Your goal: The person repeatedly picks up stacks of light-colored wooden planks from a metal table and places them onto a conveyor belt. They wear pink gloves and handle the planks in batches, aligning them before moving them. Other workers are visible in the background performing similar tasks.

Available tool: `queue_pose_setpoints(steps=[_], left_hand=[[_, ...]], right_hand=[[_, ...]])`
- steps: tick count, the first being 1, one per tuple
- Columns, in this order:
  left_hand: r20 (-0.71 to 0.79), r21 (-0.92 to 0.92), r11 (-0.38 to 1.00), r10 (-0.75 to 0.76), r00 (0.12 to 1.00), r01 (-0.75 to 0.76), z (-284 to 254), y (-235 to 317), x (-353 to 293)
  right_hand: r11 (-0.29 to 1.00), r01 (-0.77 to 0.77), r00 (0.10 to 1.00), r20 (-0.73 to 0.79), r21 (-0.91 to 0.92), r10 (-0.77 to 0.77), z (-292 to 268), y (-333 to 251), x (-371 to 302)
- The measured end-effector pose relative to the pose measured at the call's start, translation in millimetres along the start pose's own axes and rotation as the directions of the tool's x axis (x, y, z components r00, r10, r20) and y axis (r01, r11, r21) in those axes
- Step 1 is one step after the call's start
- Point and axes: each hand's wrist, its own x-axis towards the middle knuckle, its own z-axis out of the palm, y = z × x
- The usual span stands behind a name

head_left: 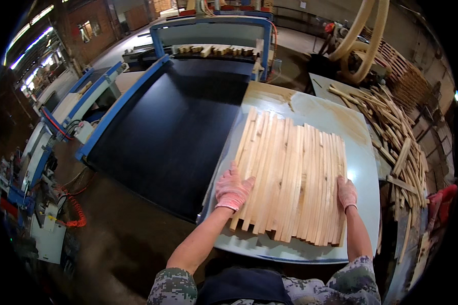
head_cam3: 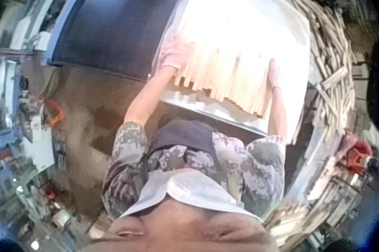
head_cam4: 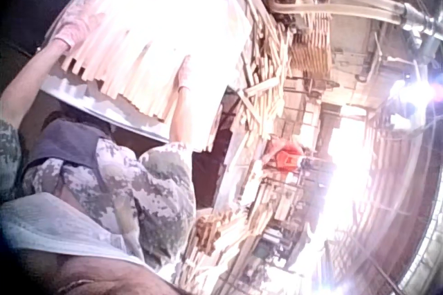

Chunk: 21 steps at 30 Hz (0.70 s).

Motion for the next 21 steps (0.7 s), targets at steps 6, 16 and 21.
queue_pose_setpoints(steps=[6, 16, 21], left_hand=[[0.062, -0.027, 0.998, 0.062, 0.996, -0.060, -6.0, -1.3, 0.6], [0.110, -0.232, 0.970, 0.097, 0.989, -0.070, -12.1, -21.9, 8.7], [0.047, -0.313, 0.935, 0.189, 0.981, -0.165, -42.1, -69.8, 37.7]], right_hand=[[0.997, 0.039, 0.996, -0.086, 0.068, -0.033, 18.4, 37.4, 20.2], [0.989, -0.124, 0.992, -0.008, 0.076, 0.125, 17.9, 22.6, 14.9], [0.995, -0.097, 0.995, -0.007, 0.035, 0.098, 45.7, 12.7, 3.0]])
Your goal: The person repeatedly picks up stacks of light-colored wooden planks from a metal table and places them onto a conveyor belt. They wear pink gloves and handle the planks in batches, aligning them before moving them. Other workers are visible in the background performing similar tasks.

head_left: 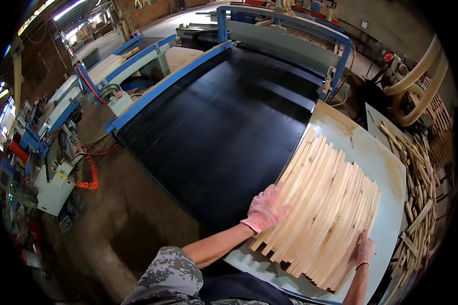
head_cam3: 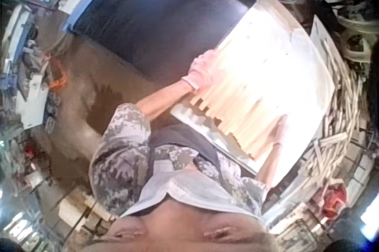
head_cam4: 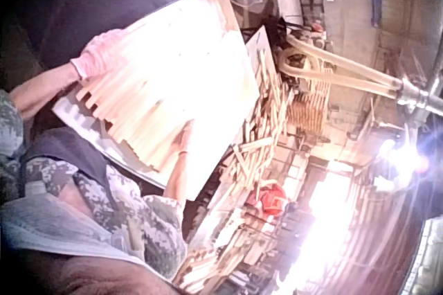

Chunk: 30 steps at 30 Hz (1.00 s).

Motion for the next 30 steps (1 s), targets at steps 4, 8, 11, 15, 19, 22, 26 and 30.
queue_pose_setpoints(steps=[4, 8, 11, 15, 19, 22, 26, 30], left_hand=[[-0.085, 0.019, 0.999, 0.036, 0.996, -0.034, -54.9, -79.8, 25.2], [-0.126, 0.078, 0.997, 0.014, 0.992, -0.004, -124.4, -160.5, 51.5], [-0.129, 0.166, 0.985, -0.031, 0.991, 0.052, -189.9, -220.4, 72.6], [-0.185, 0.340, 0.919, -0.146, 0.972, 0.202, -275.8, -285.9, 87.9], [-0.245, 0.501, 0.828, -0.142, 0.959, 0.251, -342.4, -357.3, 117.0], [-0.299, 0.541, 0.760, -0.227, 0.927, 0.360, -381.7, -393.9, 133.2], [-0.292, 0.543, 0.733, -0.293, 0.910, 0.410, -425.2, -426.4, 146.0], [-0.382, 0.473, 0.728, -0.339, 0.860, 0.497, -444.4, -444.2, 155.7]], right_hand=[[0.969, 0.008, 0.995, 0.090, 0.246, -0.031, 30.2, -91.2, -76.0], [0.888, 0.097, 0.968, 0.165, 0.449, -0.189, 68.5, -173.6, -134.7], [0.898, 0.061, 0.966, 0.201, 0.435, -0.163, 91.1, -263.7, -193.8], [0.898, 0.126, 0.927, 0.272, 0.421, -0.257, 126.6, -367.4, -253.7], [0.844, 0.086, 0.866, 0.379, 0.530, -0.326, 187.0, -449.6, -294.2], [0.821, 0.123, 0.829, 0.397, 0.558, -0.394, 218.5, -515.7, -328.6], [0.845, 0.191, 0.768, 0.460, 0.499, -0.445, 231.6, -601.6, -375.3], [0.865, 0.282, 0.759, 0.456, 0.414, -0.465, 263.6, -655.6, -391.8]])
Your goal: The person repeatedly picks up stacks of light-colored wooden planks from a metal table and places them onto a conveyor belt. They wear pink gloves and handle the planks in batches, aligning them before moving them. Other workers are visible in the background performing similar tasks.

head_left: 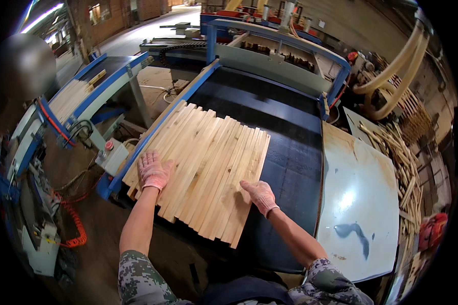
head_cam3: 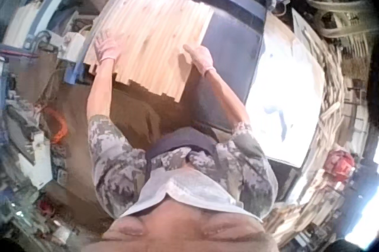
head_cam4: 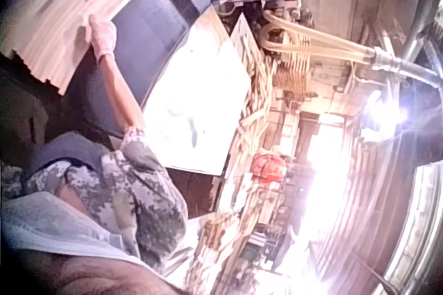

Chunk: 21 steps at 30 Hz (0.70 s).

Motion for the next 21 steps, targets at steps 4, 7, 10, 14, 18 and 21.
queue_pose_setpoints(steps=[4, 7, 10, 14, 18, 21], left_hand=[[-0.109, 0.057, 0.991, 0.127, 0.986, -0.121, 21.0, -0.4, 15.7], [-0.288, 0.012, 0.966, 0.251, 0.924, -0.259, 56.6, -27.2, 41.2], [-0.250, 0.008, 0.956, 0.285, 0.925, -0.293, 51.2, -27.8, 52.7], [-0.280, 0.007, 0.949, 0.303, 0.911, -0.314, 48.2, 2.9, 43.2], [-0.394, -0.115, 0.907, 0.333, 0.857, -0.405, 35.0, 62.5, 1.7], [-0.451, -0.298, 0.777, 0.397, 0.800, -0.554, 24.8, 119.2, -56.6]], right_hand=[[0.930, 0.092, 0.986, 0.098, 0.356, -0.135, 10.5, 54.6, 26.7], [0.929, 0.196, 0.976, 0.028, 0.314, -0.216, -0.7, 41.9, 5.8], [0.888, 0.268, 0.948, 0.060, 0.374, -0.311, -7.3, 65.8, -19.8], [0.698, 0.334, 0.882, 0.052, 0.633, -0.469, 0.8, 119.7, -100.3], [0.610, 0.064, 0.779, 0.342, 0.790, -0.525, 4.9, 188.8, -178.8], [0.627, 0.296, 0.620, 0.355, 0.721, -0.700, -5.3, 260.0, -227.9]])
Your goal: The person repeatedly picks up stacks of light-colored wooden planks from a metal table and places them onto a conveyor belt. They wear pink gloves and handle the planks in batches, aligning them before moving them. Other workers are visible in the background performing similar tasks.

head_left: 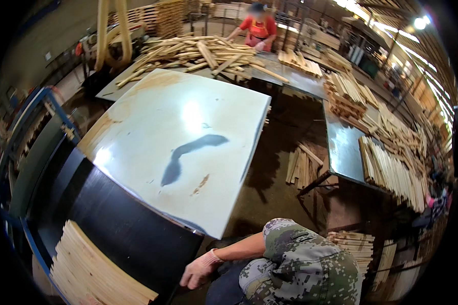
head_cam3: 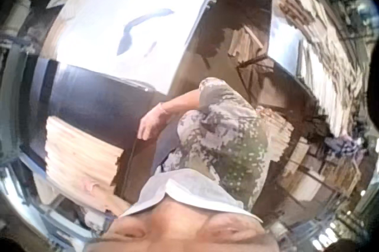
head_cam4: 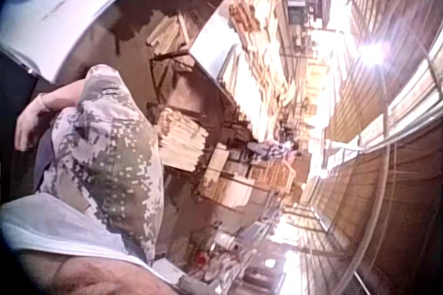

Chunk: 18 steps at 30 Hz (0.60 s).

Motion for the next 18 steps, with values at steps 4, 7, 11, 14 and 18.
queue_pose_setpoints(steps=[4, 7, 11, 14, 18], left_hand=[[0.174, -0.444, 0.893, 0.170, 0.970, -0.077, 22.3, 122.5, -44.3], [0.421, -0.706, 0.706, 0.343, 0.840, 0.065, 51.5, 223.7, -98.3], [0.642, -0.758, 0.543, 0.519, 0.564, 0.362, 57.1, 400.9, -200.4], [0.700, -0.693, 0.501, 0.641, 0.316, 0.519, 63.1, 472.9, -291.5], [0.606, -0.647, 0.602, 0.778, -0.164, 0.468, 96.0, 575.3, -429.4]], right_hand=[[0.839, -0.543, 0.773, -0.401, -0.020, 0.491, 5.3, 9.9, -124.5], [0.423, -0.872, 0.265, -0.489, 0.247, 0.831, -2.8, -23.9, -225.0], [0.504, -0.672, -0.174, -0.777, 0.542, 0.605, 34.5, 124.4, -394.7], [0.449, -0.490, -0.315, -0.632, 0.747, 0.708, 86.7, 105.9, -486.3], [0.370, -0.450, -0.443, -0.563, 0.813, 0.698, 180.6, 146.8, -586.2]])
